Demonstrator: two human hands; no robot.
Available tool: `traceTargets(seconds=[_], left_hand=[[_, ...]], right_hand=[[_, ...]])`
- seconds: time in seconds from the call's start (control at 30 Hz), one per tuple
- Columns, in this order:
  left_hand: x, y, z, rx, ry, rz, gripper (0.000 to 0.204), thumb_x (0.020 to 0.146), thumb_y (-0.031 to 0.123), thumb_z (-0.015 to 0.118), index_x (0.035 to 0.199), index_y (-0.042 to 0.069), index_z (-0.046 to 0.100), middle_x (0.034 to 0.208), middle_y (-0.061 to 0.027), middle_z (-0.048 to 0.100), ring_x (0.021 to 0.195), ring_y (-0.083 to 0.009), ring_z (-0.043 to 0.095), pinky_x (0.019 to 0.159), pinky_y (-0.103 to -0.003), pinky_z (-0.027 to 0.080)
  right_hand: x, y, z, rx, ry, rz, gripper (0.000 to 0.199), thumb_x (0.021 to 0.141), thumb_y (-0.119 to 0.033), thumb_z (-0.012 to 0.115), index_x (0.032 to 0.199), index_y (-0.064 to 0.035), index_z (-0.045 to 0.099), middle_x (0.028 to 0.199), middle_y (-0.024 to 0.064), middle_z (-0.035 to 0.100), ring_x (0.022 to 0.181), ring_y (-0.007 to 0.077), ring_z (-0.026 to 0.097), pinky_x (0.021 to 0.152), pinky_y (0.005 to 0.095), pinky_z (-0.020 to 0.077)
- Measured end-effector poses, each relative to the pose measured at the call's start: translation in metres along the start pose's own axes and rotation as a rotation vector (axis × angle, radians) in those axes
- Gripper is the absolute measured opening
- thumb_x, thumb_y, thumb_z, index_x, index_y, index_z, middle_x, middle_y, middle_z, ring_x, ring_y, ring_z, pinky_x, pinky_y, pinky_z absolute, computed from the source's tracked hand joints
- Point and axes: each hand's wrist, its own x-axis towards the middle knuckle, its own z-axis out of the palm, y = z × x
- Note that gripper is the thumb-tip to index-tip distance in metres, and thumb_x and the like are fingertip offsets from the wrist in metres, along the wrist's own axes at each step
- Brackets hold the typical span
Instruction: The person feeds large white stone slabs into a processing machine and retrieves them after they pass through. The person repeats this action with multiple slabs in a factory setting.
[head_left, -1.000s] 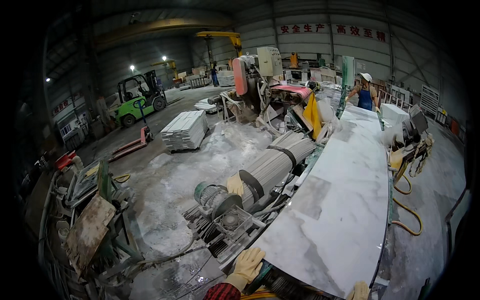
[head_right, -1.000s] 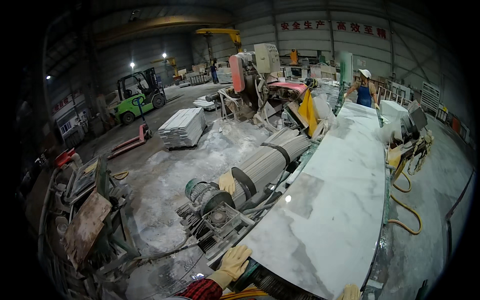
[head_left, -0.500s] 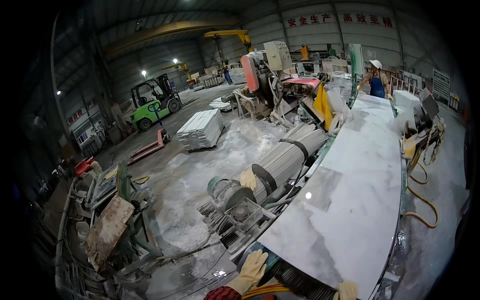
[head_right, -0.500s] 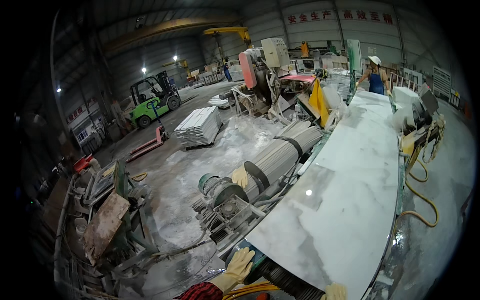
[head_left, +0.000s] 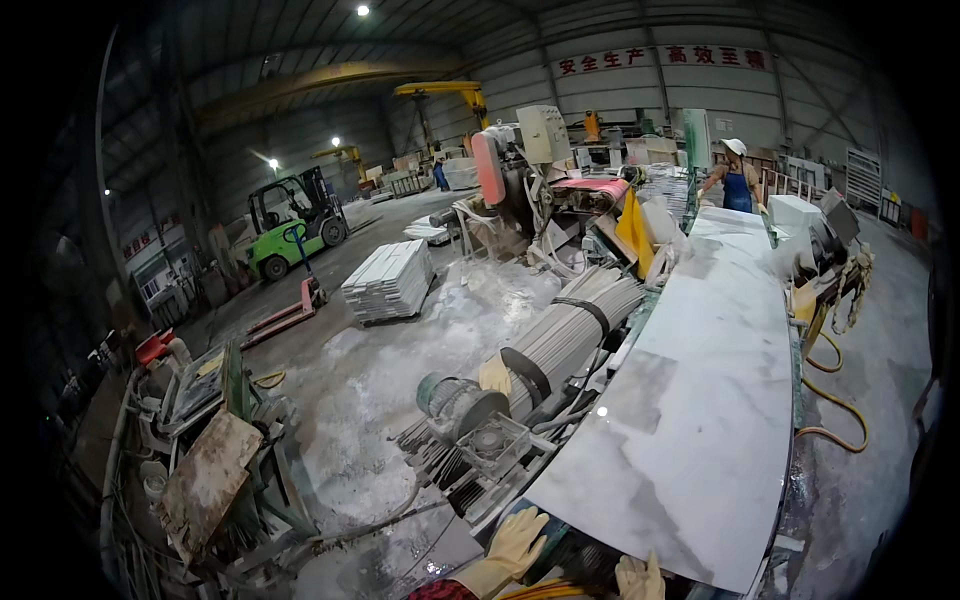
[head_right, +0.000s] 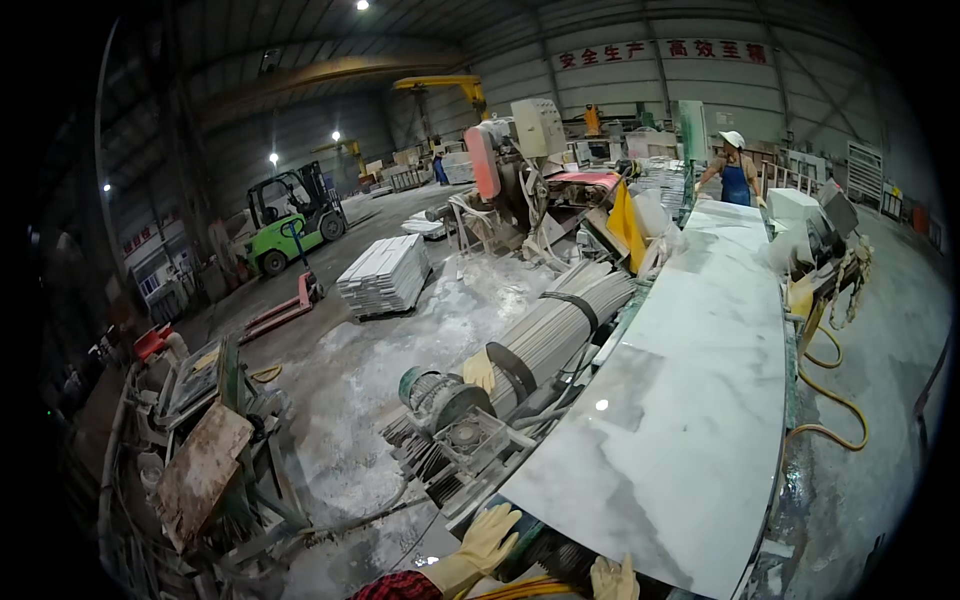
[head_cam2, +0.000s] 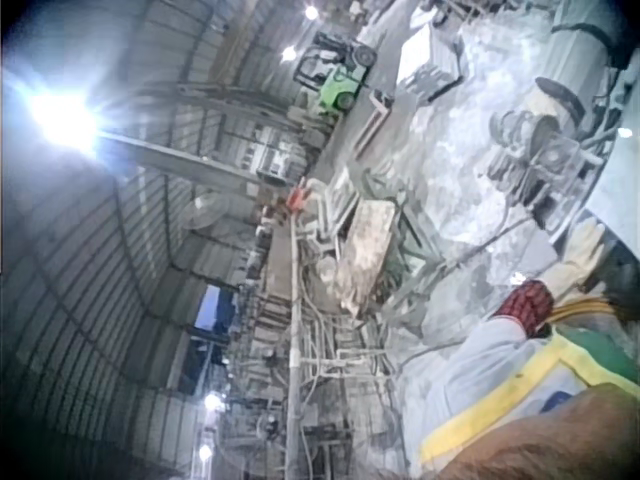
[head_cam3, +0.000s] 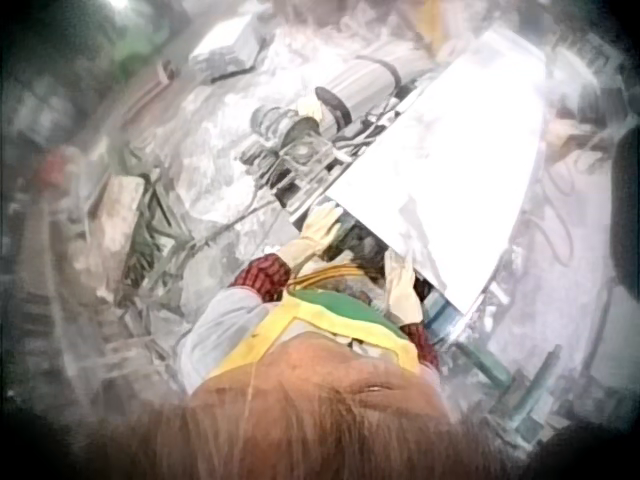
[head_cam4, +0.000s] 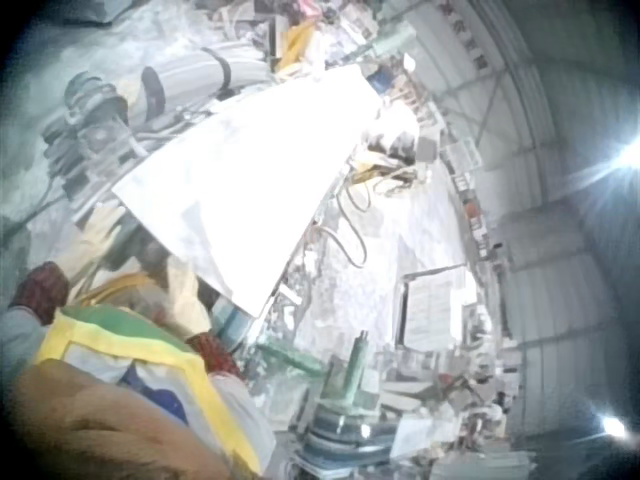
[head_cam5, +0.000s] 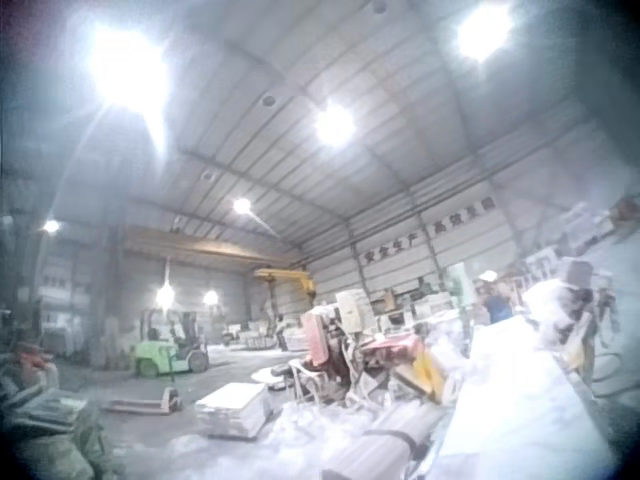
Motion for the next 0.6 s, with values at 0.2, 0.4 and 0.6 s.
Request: traceTargets(seconds=[0.2,0.4,0.6], left_hand=[[0.017,-0.015,0.008,-0.132,-0.081,0.132,0.046,0.107,0.023,0.066,0.147,0.001,0.061,0.148,-0.0268,0.06,0.134,-0.0468,0.058,0.115,-0.056,0.043],[0.05,-0.01,-0.008,-0.359,-0.139,0.391,0.044,0.102,0.014,0.07,0.143,-0.001,0.064,0.141,-0.0285,0.065,0.129,-0.0486,0.062,0.113,-0.056,0.048],[0.093,0.01,0.022,-0.279,-0.497,0.489,0.057,0.105,0.03,0.068,0.155,0.005,0.056,0.156,-0.0262,0.056,0.141,-0.0474,0.054,0.12,-0.056,0.041]], right_hand=[[-0.022,-0.002,0.053,0.201,0.318,-0.178,0.057,0.111,-0.043,0.067,0.153,-0.006,0.056,0.151,0.0165,0.062,0.136,0.0311,0.064,0.108,0.0461,0.0625],[-0.047,0.025,0.018,0.212,0.056,-0.244,0.056,0.113,-0.036,0.067,0.151,0.0024,0.053,0.145,0.0173,0.064,0.129,0.0351,0.067,0.107,0.0483,0.0618],[-0.16,0.096,-0.04,0.055,0.119,-0.159,0.055,0.112,-0.035,0.067,0.154,-0.0026,0.051,0.151,0.0159,0.061,0.131,0.0335,0.064,0.117,0.0518,0.0536]])
